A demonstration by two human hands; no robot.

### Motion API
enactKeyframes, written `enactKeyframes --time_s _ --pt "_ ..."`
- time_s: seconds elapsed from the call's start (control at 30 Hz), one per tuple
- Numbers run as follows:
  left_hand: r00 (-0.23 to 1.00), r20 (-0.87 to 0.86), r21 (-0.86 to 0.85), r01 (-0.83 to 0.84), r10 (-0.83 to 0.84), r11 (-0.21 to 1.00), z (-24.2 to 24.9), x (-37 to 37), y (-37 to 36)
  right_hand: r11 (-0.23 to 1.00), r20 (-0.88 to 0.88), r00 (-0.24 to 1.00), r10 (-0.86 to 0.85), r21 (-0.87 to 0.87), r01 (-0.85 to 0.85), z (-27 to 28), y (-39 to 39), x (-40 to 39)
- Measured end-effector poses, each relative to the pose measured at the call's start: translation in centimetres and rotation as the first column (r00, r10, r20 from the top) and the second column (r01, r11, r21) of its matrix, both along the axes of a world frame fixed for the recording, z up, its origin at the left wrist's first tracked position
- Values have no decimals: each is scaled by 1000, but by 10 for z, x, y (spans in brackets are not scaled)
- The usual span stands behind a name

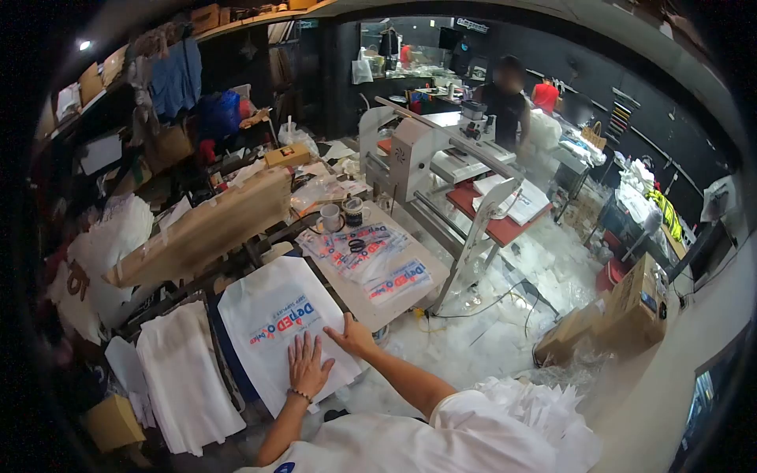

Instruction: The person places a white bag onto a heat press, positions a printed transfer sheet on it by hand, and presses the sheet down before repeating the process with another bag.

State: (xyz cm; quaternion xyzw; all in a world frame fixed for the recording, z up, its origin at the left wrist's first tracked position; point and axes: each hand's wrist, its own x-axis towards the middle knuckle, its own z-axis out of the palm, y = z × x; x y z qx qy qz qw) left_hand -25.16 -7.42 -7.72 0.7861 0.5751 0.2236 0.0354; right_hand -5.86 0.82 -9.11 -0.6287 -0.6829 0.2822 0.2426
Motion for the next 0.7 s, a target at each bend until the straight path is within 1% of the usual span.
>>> enactKeyframes --time_s 0.03,0.07,0.13,0.17,0.2,0.23,0.27,0.3,0.33,0.37,0.4,0.43,0.47,0.5,0.57,0.6,0.63,0.7 --pt "996 -90 -20 -1 -1 1000 -11 -4 -6 999 -3 999 -34 27 35 -7 5 1" --pt "994 -99 -72 -54 47 996 -18 -20 -10 997 -11 998 -61 45 62 -16 6 -3" --pt "967 -169 -90 -208 191 974 -19 -58 -17 998 54 997 -47 -47 49 -20 10 -1" --pt "957 -175 -40 -242 232 969 -18 -83 -16 998 72 996 -58 14 57 -28 12 -1" --pt "962 -144 17 -233 233 972 -1 -104 -10 996 86 994 -68 69 63 -36 12 -2" --pt "955 -19 -97 -296 296 950 17 -120 -3 994 57 994 -93 60 89 -24 6 -3" --pt "957 74 21 -284 282 959 18 -142 11 997 58 995 -75 -22 76 -3 5 -5" --pt "926 123 74 -366 356 928 28 -148 20 993 61 996 -65 -90 70 8 5 -5" --pt "935 213 196 -324 283 925 8 -169 41 997 22 999 -41 64 40 -5 4 -2" --pt "916 268 217 -360 299 907 9 -169 53 972 -23 1000 -16 233 21 -16 10 0" --pt "900 316 239 -381 300 893 -8 -174 71 975 -19 1000 7 222 -3 -16 12 0" --pt "889 241 130 -427 389 895 -11 -172 80 982 -23 1000 4 189 0 -13 12 1" --pt "869 181 123 -485 461 866 -4 -161 79 987 -27 1000 -2 158 6 -9 11 1" --pt "862 181 112 -496 473 861 -4 -161 80 989 -21 1000 10 148 -7 -2 7 -1" --pt "853 215 -37 -479 475 877 -2 -167 86 996 3 999 -35 78 35 8 5 -5" --pt "859 234 -55 -455 455 889 -3 -172 85 989 12 999 -32 147 30 5 5 -5" --pt "859 227 -62 -457 458 887 -4 -177 85 990 8 1000 -30 138 28 4 6 -4" --pt "884 246 -65 -395 398 916 -9 -184 85 993 -23 999 -23 111 25 7 6 -5"
